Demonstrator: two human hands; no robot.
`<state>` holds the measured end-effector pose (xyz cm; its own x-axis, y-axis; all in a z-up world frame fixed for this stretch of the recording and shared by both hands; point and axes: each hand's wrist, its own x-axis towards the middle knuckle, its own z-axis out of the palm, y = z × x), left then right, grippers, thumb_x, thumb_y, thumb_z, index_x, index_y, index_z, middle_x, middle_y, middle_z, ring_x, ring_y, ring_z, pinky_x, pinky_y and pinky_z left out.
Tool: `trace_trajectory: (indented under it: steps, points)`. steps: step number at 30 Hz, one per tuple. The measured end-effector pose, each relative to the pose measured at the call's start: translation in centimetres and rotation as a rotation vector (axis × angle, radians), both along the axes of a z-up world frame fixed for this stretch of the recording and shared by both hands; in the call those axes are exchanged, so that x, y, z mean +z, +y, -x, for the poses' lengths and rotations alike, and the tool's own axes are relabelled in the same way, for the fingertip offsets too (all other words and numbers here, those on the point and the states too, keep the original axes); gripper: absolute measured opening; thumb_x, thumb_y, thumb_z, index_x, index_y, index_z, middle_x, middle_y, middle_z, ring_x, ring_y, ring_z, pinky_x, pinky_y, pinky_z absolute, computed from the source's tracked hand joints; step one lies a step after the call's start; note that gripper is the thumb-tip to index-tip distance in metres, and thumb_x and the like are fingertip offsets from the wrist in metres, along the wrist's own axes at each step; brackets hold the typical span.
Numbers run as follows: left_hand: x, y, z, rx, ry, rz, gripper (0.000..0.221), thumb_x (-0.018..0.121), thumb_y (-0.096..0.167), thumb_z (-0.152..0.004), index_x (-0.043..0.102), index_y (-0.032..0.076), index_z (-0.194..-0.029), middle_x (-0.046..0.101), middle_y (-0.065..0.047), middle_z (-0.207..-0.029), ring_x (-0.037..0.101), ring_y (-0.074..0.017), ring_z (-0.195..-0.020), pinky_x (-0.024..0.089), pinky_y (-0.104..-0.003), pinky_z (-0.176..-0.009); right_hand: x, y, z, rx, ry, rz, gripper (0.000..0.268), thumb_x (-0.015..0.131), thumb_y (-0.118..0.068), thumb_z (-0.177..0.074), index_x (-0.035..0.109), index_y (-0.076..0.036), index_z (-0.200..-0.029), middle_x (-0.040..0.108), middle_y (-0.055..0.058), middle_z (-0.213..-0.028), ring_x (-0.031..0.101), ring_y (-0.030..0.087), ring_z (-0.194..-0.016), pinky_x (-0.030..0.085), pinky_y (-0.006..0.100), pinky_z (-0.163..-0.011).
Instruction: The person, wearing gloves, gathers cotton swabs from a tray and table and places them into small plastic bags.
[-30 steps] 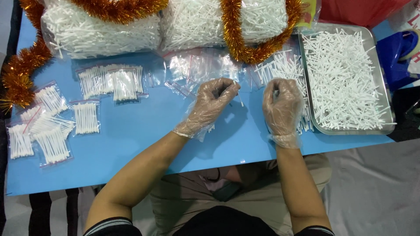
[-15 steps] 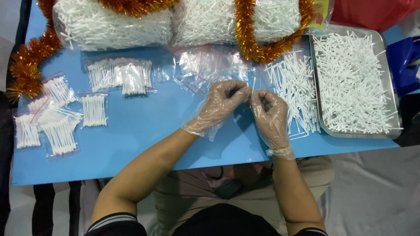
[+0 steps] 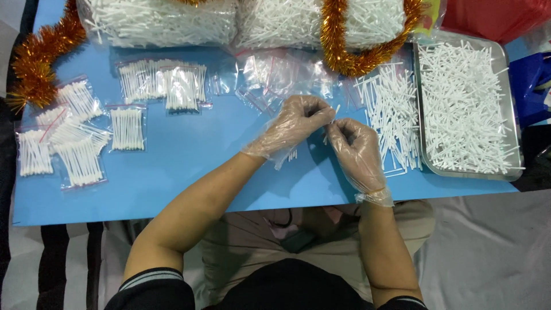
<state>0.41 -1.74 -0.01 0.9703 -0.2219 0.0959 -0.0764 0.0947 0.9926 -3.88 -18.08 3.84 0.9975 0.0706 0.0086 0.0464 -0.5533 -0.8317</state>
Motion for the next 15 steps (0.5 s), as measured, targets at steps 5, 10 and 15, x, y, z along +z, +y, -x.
trace_trajectory:
  steps: [5, 10, 15]
  points:
    - [1.3, 1.7, -0.4, 0.037, -0.14, -0.153, 0.026, 0.065, 0.028, -0.091, 0.076, 0.005, -0.091, 0.074, -0.014, -0.078, 0.074, -0.027, -0.078, 0.059, -0.038, -0.07, -0.4, 0.3, 0.1, -0.019, 0.071, 0.162, 0.024, 0.063, -0.02, -0.102, 0.073, -0.005, -0.085, 0.068, 0.014, -0.069, 0.063, 0.021, -0.067, 0.049, 0.033, -0.059]
    - [1.0, 3.6, -2.5, 0.24, -0.371, -0.283, 0.023, 0.063, 0.024, -0.096, 0.075, 0.005, -0.09, 0.071, -0.012, -0.073, 0.074, -0.0256, -0.07, 0.057, -0.034, -0.062, 0.1, 1.5, 0.9, 0.02, 0.131, 0.384, 0.027, 0.063, -0.021, -0.097, 0.074, -0.003, -0.08, 0.07, 0.019, -0.068, 0.07, 0.034, -0.065, 0.05, 0.039, -0.054]
    - [1.1, 4.4, -2.8, 0.424, -0.665, -0.251, 0.006, 0.067, 0.002, -0.084, 0.069, 0.003, -0.078, 0.059, -0.001, -0.063, 0.047, -0.0117, -0.053, 0.044, -0.027, -0.05, -0.6, 3.0, 1.9, -0.022, -0.226, 0.421, 0.016, 0.071, -0.01, -0.085, 0.074, 0.005, -0.081, 0.068, 0.009, -0.064, 0.057, 0.019, -0.048, 0.048, 0.033, -0.051]
